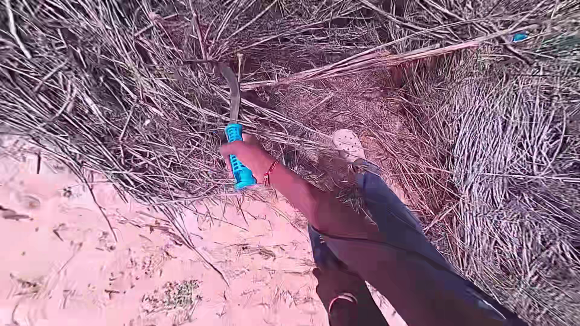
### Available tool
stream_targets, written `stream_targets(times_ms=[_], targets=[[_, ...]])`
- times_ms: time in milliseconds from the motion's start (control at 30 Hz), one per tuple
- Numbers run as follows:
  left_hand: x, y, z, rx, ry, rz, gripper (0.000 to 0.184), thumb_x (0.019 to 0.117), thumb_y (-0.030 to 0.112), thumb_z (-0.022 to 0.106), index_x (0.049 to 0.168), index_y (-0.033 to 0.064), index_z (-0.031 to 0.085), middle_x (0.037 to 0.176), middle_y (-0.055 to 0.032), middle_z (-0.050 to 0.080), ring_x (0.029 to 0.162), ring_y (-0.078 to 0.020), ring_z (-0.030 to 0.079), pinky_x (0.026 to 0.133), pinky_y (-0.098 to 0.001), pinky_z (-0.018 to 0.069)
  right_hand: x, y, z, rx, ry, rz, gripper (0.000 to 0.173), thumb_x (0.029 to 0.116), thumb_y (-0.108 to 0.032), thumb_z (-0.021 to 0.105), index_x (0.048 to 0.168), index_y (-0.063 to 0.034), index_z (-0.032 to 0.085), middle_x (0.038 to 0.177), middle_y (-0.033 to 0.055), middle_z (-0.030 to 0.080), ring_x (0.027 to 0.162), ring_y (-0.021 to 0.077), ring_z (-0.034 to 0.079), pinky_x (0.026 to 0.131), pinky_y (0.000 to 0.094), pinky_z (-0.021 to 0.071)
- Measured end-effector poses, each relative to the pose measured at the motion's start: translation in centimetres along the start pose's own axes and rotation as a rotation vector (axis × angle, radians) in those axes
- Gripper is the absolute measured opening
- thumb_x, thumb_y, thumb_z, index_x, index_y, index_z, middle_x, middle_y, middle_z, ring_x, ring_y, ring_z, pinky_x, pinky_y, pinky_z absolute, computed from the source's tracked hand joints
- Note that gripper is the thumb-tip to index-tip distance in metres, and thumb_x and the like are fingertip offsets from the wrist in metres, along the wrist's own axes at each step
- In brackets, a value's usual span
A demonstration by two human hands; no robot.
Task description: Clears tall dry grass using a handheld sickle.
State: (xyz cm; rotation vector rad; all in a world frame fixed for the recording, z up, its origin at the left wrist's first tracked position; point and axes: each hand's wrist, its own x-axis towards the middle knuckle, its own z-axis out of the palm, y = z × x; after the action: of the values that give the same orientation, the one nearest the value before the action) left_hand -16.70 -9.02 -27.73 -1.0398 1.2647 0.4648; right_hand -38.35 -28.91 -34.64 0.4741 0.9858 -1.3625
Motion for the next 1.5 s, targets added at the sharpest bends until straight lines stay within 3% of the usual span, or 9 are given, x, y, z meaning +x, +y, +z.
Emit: stream_targets(times_ms=[267,333,467,600,833,933,1067,1300,1500], targets=[[0.1,0.9,0.0,-0.073,-0.035,-0.023,0.062,0.1013,0.051,0.053,0.151,0.0138,0.052,0.156,-0.0203,0.047,0.137,-0.0392,0.053,0.102,-0.0567,0.0513,-6.6,8.3,-13.0,-0.293,0.856,-0.177,0.038,0.0959,-0.013,0.066,0.127,0.0033,0.053,0.084,0.0161,0.062,0.065,0.0246,0.060,0.062,0.0438,0.0535],[0.5,0.9,0.2,-0.087,-0.043,-0.022,0.062,0.1009,0.051,0.053,0.151,0.0149,0.052,0.156,-0.0202,0.046,0.137,-0.0395,0.053,0.101,-0.0568,0.0516,-10.3,11.3,-14.8,-0.296,0.957,-0.244,0.034,0.0941,-0.007,0.067,0.122,0.0088,0.055,0.082,0.0139,0.063,0.063,0.0184,0.064,0.061,0.0366,0.0583],[0.9,0.5,1.0,-0.130,-0.039,-0.010,0.059,0.1002,0.049,0.055,0.149,0.0154,0.055,0.156,-0.0211,0.046,0.139,-0.0401,0.051,0.102,-0.0584,0.0506,-16.9,16.1,-14.0,-0.283,0.847,-0.009,0.032,0.0982,-0.002,0.060,0.125,0.0103,0.047,0.071,0.0060,0.058,0.051,0.0098,0.060,0.051,0.0250,0.0559],[0.8,-0.1,0.9,-0.166,-0.027,0.000,0.059,0.0991,0.047,0.057,0.150,0.0156,0.054,0.154,-0.0206,0.047,0.137,-0.0395,0.053,0.100,-0.0579,0.0517,-14.3,17.8,-12.5,0.064,0.665,0.297,0.015,0.1014,-0.001,0.052,0.116,0.0002,0.047,0.071,0.0060,0.055,0.051,0.0135,0.057,0.046,0.0275,0.0532],[0.3,-2.5,-0.2,-0.187,-0.057,0.036,0.053,0.1049,0.041,0.053,0.151,0.0150,0.053,0.157,-0.0206,0.046,0.137,-0.0402,0.052,0.100,-0.0579,0.0516,1.7,16.2,-4.6,0.510,0.541,0.045,0.002,0.0979,-0.012,0.048,0.096,-0.0116,0.049,0.071,0.0017,0.051,0.054,0.0116,0.052,0.050,0.0275,0.0484],[2.4,-3.5,1.8,-0.187,-0.053,0.045,0.056,0.1010,0.039,0.058,0.152,0.0179,0.051,0.156,-0.0195,0.045,0.135,-0.0393,0.054,0.098,-0.0573,0.0536,2.7,11.6,2.0,0.389,0.224,-0.056,0.009,0.0983,-0.025,0.051,0.099,-0.0165,0.054,0.072,-0.0019,0.056,0.057,0.0093,0.057,0.053,0.0259,0.0511],[4.4,-3.7,5.3,-0.211,0.007,0.052,0.062,0.0904,0.055,0.064,0.141,0.0192,0.061,0.149,-0.0177,0.054,0.131,-0.0384,0.057,0.094,-0.0613,0.0540,0.8,9.0,6.8,0.236,0.246,-0.030,0.009,0.0962,-0.017,0.055,0.103,-0.0113,0.053,0.071,0.0010,0.052,0.053,0.0106,0.053,0.050,0.0268,0.0498],[1.5,-4.9,0.5,-0.317,-0.004,0.097,0.059,0.0984,0.053,0.057,0.137,0.0090,0.064,0.146,-0.0211,0.056,0.133,-0.0376,0.057,0.101,-0.0590,0.0502,-2.0,16.2,-2.0,-0.030,0.542,0.046,0.012,0.1003,-0.004,0.053,0.111,0.0008,0.050,0.070,0.0052,0.054,0.053,0.0119,0.055,0.050,0.0261,0.0509],[1.4,-5.9,-0.8,-0.362,0.007,0.153,0.052,0.1010,0.046,0.058,0.134,0.0070,0.066,0.144,-0.0243,0.058,0.135,-0.0429,0.054,0.102,-0.0610,0.0490,-6.1,21.7,-7.7,0.230,0.692,0.063,0.022,0.1101,-0.021,0.041,0.116,-0.0035,0.053,0.082,0.0081,0.056,0.065,0.0164,0.057,0.059,0.0327,0.0516]])
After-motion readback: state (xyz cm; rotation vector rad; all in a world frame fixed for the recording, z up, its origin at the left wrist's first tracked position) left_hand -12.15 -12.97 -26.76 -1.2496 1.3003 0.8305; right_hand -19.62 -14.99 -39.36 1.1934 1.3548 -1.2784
